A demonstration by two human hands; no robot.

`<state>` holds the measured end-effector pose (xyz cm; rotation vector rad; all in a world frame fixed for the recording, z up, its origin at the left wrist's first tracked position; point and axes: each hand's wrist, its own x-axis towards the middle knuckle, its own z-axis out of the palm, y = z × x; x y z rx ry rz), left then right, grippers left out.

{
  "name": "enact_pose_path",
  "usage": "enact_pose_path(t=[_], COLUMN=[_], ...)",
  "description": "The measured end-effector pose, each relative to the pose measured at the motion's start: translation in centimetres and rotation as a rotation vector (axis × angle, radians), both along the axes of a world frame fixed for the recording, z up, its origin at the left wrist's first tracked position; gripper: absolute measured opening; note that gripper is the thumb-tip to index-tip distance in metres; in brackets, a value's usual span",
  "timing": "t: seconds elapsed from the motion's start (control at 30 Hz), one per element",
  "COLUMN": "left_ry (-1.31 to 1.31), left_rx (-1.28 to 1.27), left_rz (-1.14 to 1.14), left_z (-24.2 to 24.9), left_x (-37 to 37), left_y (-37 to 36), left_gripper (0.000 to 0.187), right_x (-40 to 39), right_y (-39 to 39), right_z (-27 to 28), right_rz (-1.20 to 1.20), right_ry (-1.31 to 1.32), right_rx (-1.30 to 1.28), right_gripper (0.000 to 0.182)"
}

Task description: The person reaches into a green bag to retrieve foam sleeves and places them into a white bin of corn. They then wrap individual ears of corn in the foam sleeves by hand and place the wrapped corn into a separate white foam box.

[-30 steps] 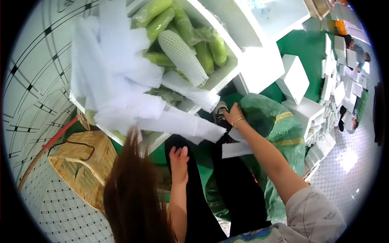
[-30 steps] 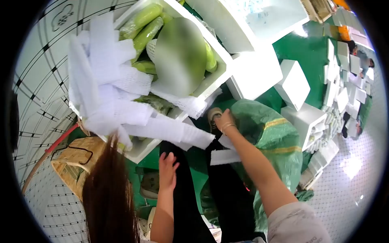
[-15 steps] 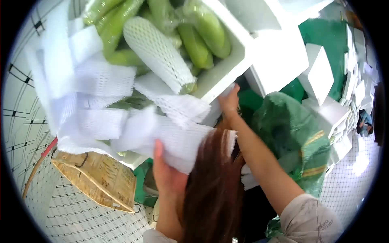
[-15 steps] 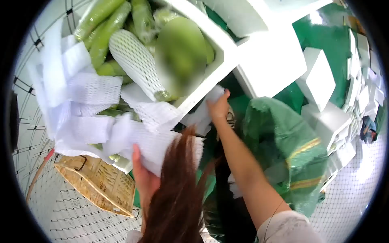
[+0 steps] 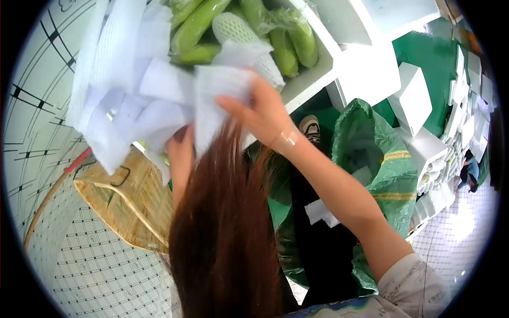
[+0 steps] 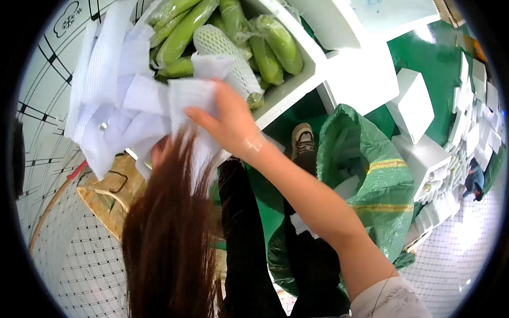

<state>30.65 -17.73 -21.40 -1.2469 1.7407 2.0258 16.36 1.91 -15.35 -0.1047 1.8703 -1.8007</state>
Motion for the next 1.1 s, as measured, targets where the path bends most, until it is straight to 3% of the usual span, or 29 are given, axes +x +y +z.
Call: enact_pose_path(t=[0.03, 0.07, 0.1, 0.13, 0.17, 0.2, 0.23, 0.27, 0.3, 0.37, 0.4, 0.53, 0.57, 0.63, 0.67, 0.7, 0.73, 0.8, 0.83, 0.9, 0.93, 1.0, 1.03, 1.1], left_ry=[-0.070, -0.222, -0.099, -0.224, -0.164, -0.307, -0.306, -0.294, -0.285, -0.245, -0.263, -0.219, -0.185, -0.343, -0.341, -0.514, -0.674, -0.342, -0.239, -0.163, -0.188, -0.227, -0.218, 0.022], left_rx=[0.013, 0.035, -0.156, -0.152, -0.197, -0.279, -0.294, -0.339, -0.391, -0.514, -0.502, -0.355, -0.232, 0.258, 0.263, 0.009, -0.242, -0.095, -0.025, -0.011, -0.063, -0.287, -0.266, -0.400], left_rz=[-0.085, 0.236, 0.247, 0.397, 0.331, 0.286, 0.312, 0.380, 0.453, 0.537, 0.452, 0.094, -0.076, 0.026, 0.053, -0.036, -0.127, 0.430, 0.482, 0.473, 0.411, 0.505, 0.516, 0.647], left_z=[3.0, 3.8, 7.3, 8.4, 9.6, 10.8, 10.7, 10.3, 9.5, 7.4, 6.4, 3.9, 4.4, 4.7, 3.9, 1.9, 0.2, -2.9, -4.4, -8.9, -12.5, -18.9, -20.8, -24.1], left_x=[0.5, 2.9, 3.0, 4.6, 7.2, 8.1, 10.1, 12.3, 14.2, 17.3, 18.2, 22.2, 22.9, 26.3, 28.7, 31.8, 33.4, 31.5, 29.7, 26.7, 26.1, 23.8, 22.6, 20.4], left_y=[0.7, 1.9, 4.7, 5.4, 6.0, 6.4, 6.2, 6.0, 5.6, 4.2, 3.2, 0.5, -0.6, -2.6, -3.7, -5.1, -5.7, -8.6, -9.8, -11.2, -11.3, -10.6, -10.8, -11.2], left_gripper=[0.037, 0.036, 0.030, 0.023, 0.021, 0.018, 0.018, 0.016, 0.014, 0.009, 0.008, 0.009, 0.009, 0.009, 0.009, 0.013, 0.017, 0.038, 0.050, 0.069, 0.076, 0.077, 0.077, 0.065], right_x=[-0.2, -0.4, -0.4, 1.1, 3.3, 6.1, 8.5, 11.4, 14.0, 17.5, 19.0, 20.5, 20.2, 19.3, 19.7, 20.0, 20.3, 21.3, 21.4, 19.6, 19.4, 17.9, 17.2, 17.0], right_y=[-1.5, -1.4, -0.8, 1.0, 3.3, 5.2, 6.8, 8.8, 10.5, 11.4, 11.2, 11.2, 10.7, 9.0, 8.7, 8.7, 9.4, 12.4, 13.4, 10.0, 10.7, 9.5, 8.1, 7.9], right_z=[-0.5, 0.4, 1.5, 2.6, 3.8, 2.5, 0.9, -1.9, -5.4, -12.7, -15.6, -22.7, -24.7, -29.3, -31.4, -32.2, -32.1, -29.3, -27.2, -18.1, -16.3, -13.5, -11.2, -9.0], right_rz=[0.028, -0.063, -0.149, -0.188, -0.227, -0.392, -0.503, -0.469, -0.423, -0.055, -0.132, 0.270, 0.403, 0.706, 0.841, 0.947, 1.031, 1.116, 1.105, 0.681, 0.676, 0.678, 0.710, 0.729], right_ry=[0.381, 0.463, 0.551, 0.486, 0.413, 0.256, 0.181, 0.030, -0.123, -0.215, -0.037, 0.080, 0.107, 0.132, 0.142, 0.172, 0.234, 0.433, 0.523, -0.025, -0.044, -0.044, -0.166, -0.290], right_rx=[0.453, 0.443, 0.427, 0.478, 0.527, 0.293, 0.202, 0.308, 0.411, 0.755, 0.494, 0.714, 0.780, 0.942, 1.016, 1.057, 1.079, 1.047, 1.021, 0.870, 0.864, 0.875, 0.888, 0.935], right_gripper=[0.059, 0.059, 0.058, 0.048, 0.039, 0.023, 0.019, 0.017, 0.016, 0.019, 0.028, 0.032, 0.033, 0.035, 0.037, 0.038, 0.039, 0.041, 0.043, 0.045, 0.043, 0.041, 0.033, 0.027])
